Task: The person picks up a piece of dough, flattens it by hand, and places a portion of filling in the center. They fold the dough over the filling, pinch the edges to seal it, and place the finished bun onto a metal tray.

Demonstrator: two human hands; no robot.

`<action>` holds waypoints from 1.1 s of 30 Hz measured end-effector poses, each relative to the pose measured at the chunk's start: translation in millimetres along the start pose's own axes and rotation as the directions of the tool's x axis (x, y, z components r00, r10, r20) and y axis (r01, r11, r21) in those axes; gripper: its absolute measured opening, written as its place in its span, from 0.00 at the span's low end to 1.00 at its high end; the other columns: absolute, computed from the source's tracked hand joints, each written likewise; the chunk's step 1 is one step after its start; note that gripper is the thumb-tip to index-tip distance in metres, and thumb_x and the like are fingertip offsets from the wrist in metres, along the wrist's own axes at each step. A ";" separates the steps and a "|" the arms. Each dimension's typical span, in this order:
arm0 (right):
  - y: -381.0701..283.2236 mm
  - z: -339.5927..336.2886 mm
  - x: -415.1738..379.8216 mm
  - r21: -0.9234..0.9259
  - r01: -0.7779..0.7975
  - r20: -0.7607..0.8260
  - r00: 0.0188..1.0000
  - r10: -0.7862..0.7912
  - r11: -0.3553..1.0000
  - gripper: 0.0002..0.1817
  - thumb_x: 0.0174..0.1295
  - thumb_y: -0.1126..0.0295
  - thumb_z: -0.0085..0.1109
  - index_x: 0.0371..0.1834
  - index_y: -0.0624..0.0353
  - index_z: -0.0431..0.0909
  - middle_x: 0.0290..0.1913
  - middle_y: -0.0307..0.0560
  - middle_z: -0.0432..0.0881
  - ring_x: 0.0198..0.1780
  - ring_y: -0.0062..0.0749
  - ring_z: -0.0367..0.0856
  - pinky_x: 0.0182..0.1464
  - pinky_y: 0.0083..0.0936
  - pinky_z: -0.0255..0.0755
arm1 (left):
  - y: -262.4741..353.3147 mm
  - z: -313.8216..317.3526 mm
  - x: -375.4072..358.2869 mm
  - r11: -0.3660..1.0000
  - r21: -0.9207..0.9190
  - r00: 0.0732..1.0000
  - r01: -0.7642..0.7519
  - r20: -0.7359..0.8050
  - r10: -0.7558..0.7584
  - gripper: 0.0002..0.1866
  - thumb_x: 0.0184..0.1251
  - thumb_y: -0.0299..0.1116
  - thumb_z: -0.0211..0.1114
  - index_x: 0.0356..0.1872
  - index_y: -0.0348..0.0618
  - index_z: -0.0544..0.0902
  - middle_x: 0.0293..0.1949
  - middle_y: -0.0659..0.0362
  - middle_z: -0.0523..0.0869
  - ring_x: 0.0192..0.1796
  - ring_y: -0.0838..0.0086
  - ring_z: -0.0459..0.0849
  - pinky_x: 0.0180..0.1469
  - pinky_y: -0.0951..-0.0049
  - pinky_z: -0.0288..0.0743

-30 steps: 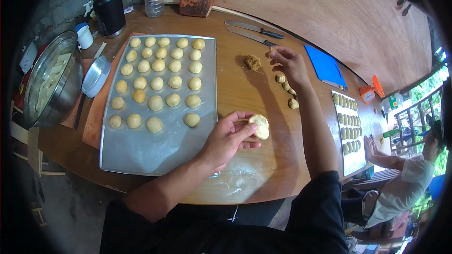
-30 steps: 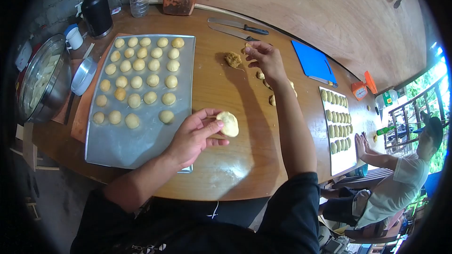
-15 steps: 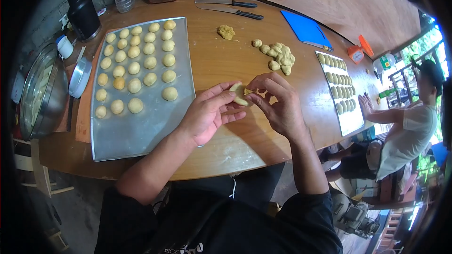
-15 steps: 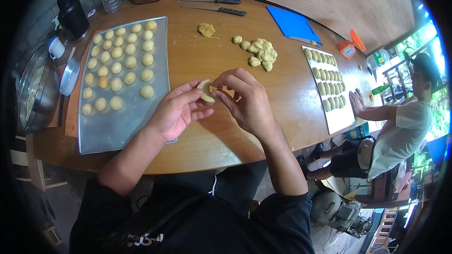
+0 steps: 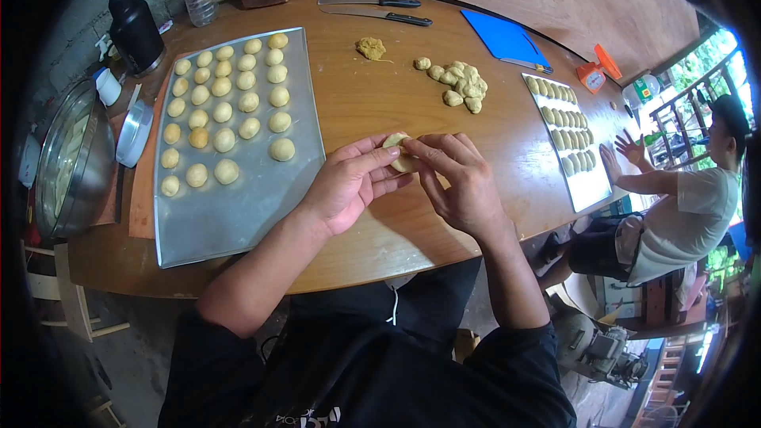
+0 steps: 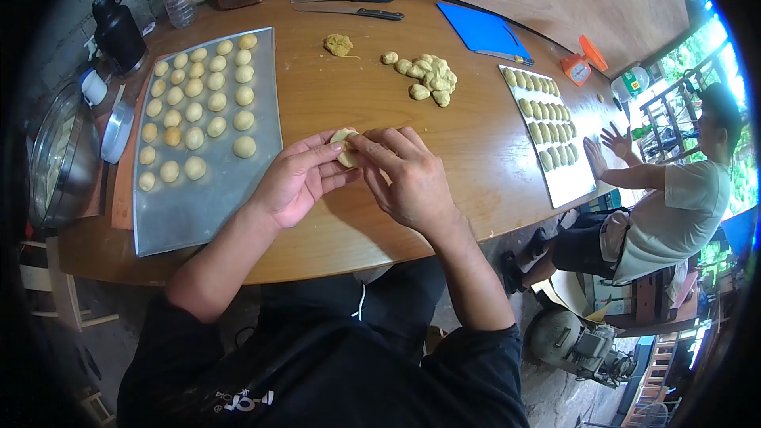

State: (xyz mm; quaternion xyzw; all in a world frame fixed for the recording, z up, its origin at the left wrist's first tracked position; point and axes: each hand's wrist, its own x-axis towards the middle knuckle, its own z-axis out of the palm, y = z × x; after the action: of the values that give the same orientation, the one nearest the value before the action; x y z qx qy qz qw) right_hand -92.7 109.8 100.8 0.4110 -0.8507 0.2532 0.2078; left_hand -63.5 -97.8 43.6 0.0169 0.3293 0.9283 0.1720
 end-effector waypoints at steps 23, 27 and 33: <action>-8.1 10.0 -9.7 -0.068 -0.089 -0.038 0.995 0.087 0.994 0.14 0.63 0.75 0.77 0.52 0.54 0.91 0.46 0.43 0.87 0.45 0.38 0.86 0.43 0.34 0.84 | -8.6 2.7 0.3 0.991 0.125 0.997 -0.039 -0.065 0.048 0.23 0.82 0.26 0.68 0.73 0.38 0.77 0.61 0.54 0.88 0.63 0.69 0.89 0.72 0.61 0.84; -9.7 1.3 -11.1 0.299 -0.265 0.046 0.963 0.264 0.917 0.19 0.66 0.79 0.69 0.60 0.56 0.89 0.50 0.48 0.86 0.48 0.41 0.85 0.44 0.32 0.83 | -9.9 -2.9 2.1 0.997 0.064 0.998 -0.044 -0.044 0.047 0.21 0.84 0.30 0.65 0.73 0.37 0.78 0.63 0.53 0.88 0.64 0.67 0.89 0.72 0.59 0.84; -5.9 0.0 -21.4 0.025 -0.074 0.067 0.995 0.073 0.997 0.34 0.58 0.82 0.66 0.72 0.57 0.83 0.70 0.49 0.84 0.59 0.48 0.84 0.61 0.41 0.82 | -7.1 -4.0 1.3 1.000 -0.027 0.999 0.015 -0.029 -0.016 0.21 0.87 0.35 0.59 0.71 0.35 0.79 0.64 0.50 0.88 0.65 0.64 0.89 0.74 0.54 0.83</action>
State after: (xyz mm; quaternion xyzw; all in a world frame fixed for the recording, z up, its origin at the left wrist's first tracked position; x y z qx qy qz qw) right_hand -75.7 119.3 90.3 0.3903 -0.8681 0.2586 0.1647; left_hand -63.1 -94.7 35.9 -0.0013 0.3196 0.9314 0.1745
